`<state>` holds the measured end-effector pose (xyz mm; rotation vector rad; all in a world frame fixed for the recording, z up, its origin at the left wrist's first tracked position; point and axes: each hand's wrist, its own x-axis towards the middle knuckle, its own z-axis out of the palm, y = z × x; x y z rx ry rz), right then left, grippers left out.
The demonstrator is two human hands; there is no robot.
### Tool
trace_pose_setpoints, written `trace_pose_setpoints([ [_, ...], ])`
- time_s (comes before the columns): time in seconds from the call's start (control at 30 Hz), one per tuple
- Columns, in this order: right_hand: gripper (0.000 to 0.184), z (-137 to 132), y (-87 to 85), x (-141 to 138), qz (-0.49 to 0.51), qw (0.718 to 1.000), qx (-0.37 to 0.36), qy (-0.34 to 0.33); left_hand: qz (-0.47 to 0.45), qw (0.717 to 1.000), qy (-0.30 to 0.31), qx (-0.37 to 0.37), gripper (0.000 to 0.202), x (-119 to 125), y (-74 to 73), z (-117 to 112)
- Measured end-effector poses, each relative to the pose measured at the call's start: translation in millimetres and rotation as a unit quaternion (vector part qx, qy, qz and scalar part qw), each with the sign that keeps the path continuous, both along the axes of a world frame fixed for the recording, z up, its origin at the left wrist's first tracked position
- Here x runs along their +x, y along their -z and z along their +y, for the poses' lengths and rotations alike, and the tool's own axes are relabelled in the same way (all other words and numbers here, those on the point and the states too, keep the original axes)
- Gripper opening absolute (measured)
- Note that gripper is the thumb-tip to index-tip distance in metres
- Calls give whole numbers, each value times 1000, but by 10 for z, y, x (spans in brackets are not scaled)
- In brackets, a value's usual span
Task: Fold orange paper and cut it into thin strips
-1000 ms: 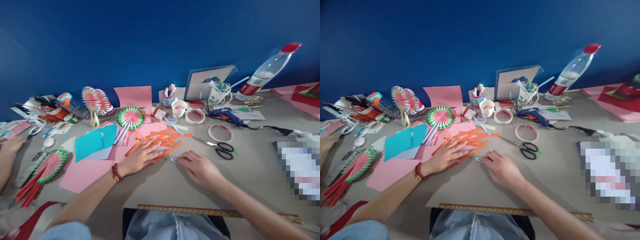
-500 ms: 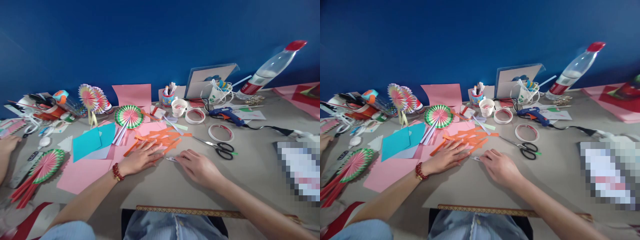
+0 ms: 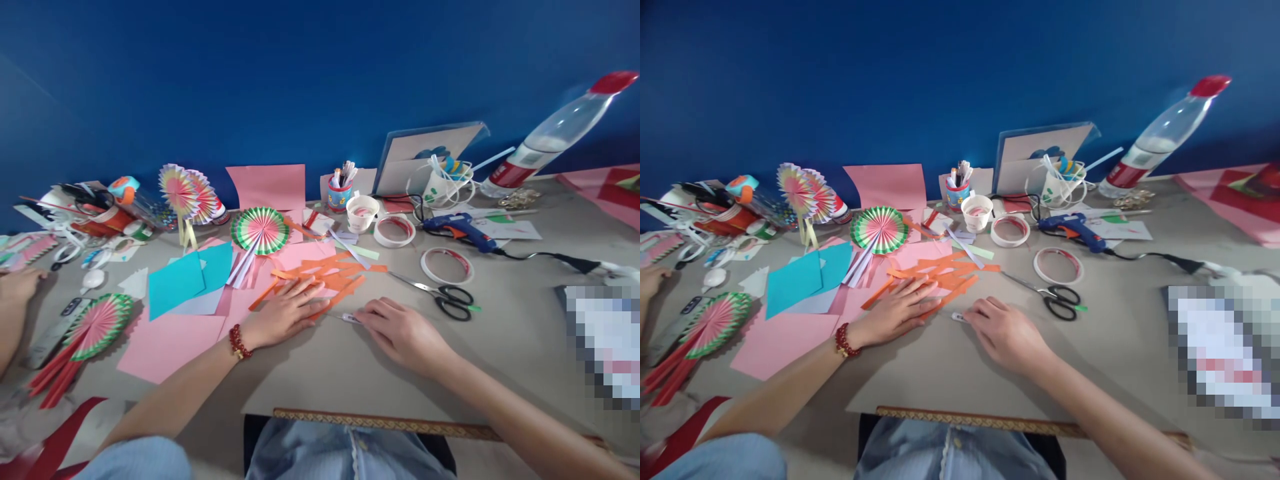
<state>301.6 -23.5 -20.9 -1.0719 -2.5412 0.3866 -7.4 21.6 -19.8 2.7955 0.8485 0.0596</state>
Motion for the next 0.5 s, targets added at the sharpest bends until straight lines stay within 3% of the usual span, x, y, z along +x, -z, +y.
trace_pose_setpoints([
  [0.5, 31, 74, -30, -83, 0, 1000, 1, -12, 15, 1000, 26, 9, 55, -26, 45, 27],
])
